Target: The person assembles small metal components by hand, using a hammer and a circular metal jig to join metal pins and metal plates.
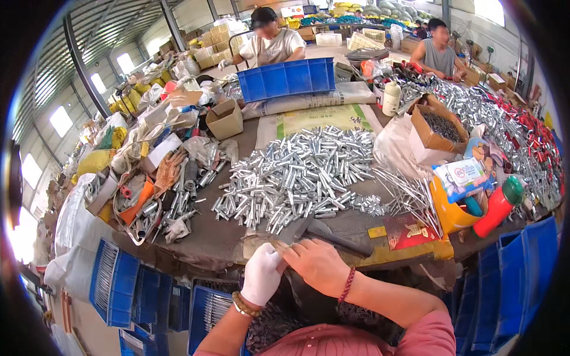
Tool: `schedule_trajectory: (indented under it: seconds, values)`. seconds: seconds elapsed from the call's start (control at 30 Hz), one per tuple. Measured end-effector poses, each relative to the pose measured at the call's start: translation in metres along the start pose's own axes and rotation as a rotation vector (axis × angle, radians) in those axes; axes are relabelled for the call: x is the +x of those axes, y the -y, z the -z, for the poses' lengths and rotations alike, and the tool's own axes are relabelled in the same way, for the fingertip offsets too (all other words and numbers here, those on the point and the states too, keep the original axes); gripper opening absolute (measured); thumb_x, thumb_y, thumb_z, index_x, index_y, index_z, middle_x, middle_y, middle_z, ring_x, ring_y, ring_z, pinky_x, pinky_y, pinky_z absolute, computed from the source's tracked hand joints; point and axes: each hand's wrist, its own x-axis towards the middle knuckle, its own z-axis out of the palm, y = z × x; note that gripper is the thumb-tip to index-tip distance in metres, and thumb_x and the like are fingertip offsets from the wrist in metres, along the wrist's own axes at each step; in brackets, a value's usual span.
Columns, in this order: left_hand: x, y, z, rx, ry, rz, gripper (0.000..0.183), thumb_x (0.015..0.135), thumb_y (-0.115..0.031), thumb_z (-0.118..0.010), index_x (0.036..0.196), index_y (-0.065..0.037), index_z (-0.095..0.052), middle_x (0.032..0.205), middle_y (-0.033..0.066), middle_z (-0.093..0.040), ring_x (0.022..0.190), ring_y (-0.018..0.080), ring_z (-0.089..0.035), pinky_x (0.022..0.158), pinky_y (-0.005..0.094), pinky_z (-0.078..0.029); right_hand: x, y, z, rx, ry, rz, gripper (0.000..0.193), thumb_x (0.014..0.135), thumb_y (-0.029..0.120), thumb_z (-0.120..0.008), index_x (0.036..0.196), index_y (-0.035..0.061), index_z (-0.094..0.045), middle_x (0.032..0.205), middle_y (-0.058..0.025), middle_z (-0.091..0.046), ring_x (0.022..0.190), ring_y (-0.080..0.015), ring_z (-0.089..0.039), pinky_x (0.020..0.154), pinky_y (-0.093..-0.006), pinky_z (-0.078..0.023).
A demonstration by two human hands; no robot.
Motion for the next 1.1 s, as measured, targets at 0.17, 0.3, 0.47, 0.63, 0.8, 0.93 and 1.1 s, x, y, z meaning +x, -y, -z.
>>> schedule_trajectory:
  seconds: [0.17,0.3,0.47,0.63,0.8,0.93,1.1]
  values:
    - [0.004,0.004,0.001,-0.115,-0.045,-0.045,0.008,0.089,-0.014,-0.076,0.095,-0.009,-0.073,0.092,0.011,-0.064,0.088,0.0333,-0.064,0.076,0.0437,-0.054,-0.013,-0.013,0.02,-0.071,-0.172,-0.128,0.028,0.089,0.013,-0.067,0.117,0.0076,-0.069,0.101,-0.0075,-0.069,0.097,-0.0293,-0.068,0.084,-0.0427,-0.055]
    - [0.01,0.009,0.0,-0.115,-0.039,-0.071,0.013,0.084,-0.008,-0.08,0.095,-0.01,-0.074,0.092,0.0097,-0.063,0.087,0.0321,-0.064,0.076,0.0423,-0.054,-0.029,-0.045,0.029,-0.131,-0.083,-0.346,0.03,0.085,0.016,-0.079,0.112,0.0063,-0.071,0.103,-0.012,-0.067,0.095,-0.0341,-0.066,0.085,-0.0462,-0.055]
    - [0.016,0.01,0.0,-0.17,-0.061,-0.015,0.014,0.085,-0.001,-0.079,0.098,-0.004,-0.077,0.089,0.011,-0.066,0.086,0.0302,-0.066,0.075,0.038,-0.054,-0.04,-0.048,0.02,0.003,-0.237,-0.359,0.028,0.085,0.008,-0.077,0.113,0.0044,-0.073,0.106,-0.0147,-0.066,0.094,-0.036,-0.068,0.081,-0.0445,-0.055]
    - [0.01,0.013,-0.004,-0.187,-0.064,-0.036,0.018,0.082,-0.005,-0.081,0.098,-0.005,-0.074,0.092,0.0121,-0.066,0.088,0.0333,-0.066,0.078,0.0421,-0.053,-0.056,-0.023,0.033,0.116,-0.256,-0.308,0.036,0.083,0.001,-0.075,0.119,0.0064,-0.076,0.102,-0.0122,-0.062,0.075,-0.0318,-0.068,0.064,-0.0419,-0.056]
    - [0.01,0.008,0.0,-0.167,-0.022,-0.037,0.019,0.083,-0.001,-0.08,0.102,-0.003,-0.078,0.091,0.0116,-0.067,0.088,0.0301,-0.066,0.079,0.0385,-0.054,-0.069,-0.012,0.023,0.035,-0.285,-0.253,0.022,0.083,0.002,-0.075,0.104,0.0079,-0.077,0.105,-0.0125,-0.061,0.075,-0.0294,-0.069,0.061,-0.0413,-0.056]
    - [0.006,0.008,-0.002,-0.229,-0.012,0.017,0.019,0.083,-0.002,-0.08,0.102,-0.003,-0.077,0.092,0.0116,-0.067,0.089,0.0302,-0.066,0.079,0.0381,-0.054,-0.069,-0.022,0.027,0.055,-0.228,-0.295,0.032,0.085,-0.002,-0.073,0.115,0.0065,-0.077,0.106,-0.0146,-0.063,0.077,-0.0343,-0.068,0.064,-0.0412,-0.056]
    - [0.006,0.01,-0.002,-0.229,-0.044,-0.012,0.019,0.084,-0.001,-0.079,0.102,-0.003,-0.077,0.092,0.0113,-0.067,0.089,0.0305,-0.066,0.079,0.0383,-0.054,-0.053,-0.017,0.031,0.146,-0.433,-0.338,0.021,0.088,0.005,-0.074,0.109,0.0067,-0.077,0.107,-0.0128,-0.065,0.08,-0.0311,-0.07,0.065,-0.0404,-0.058]
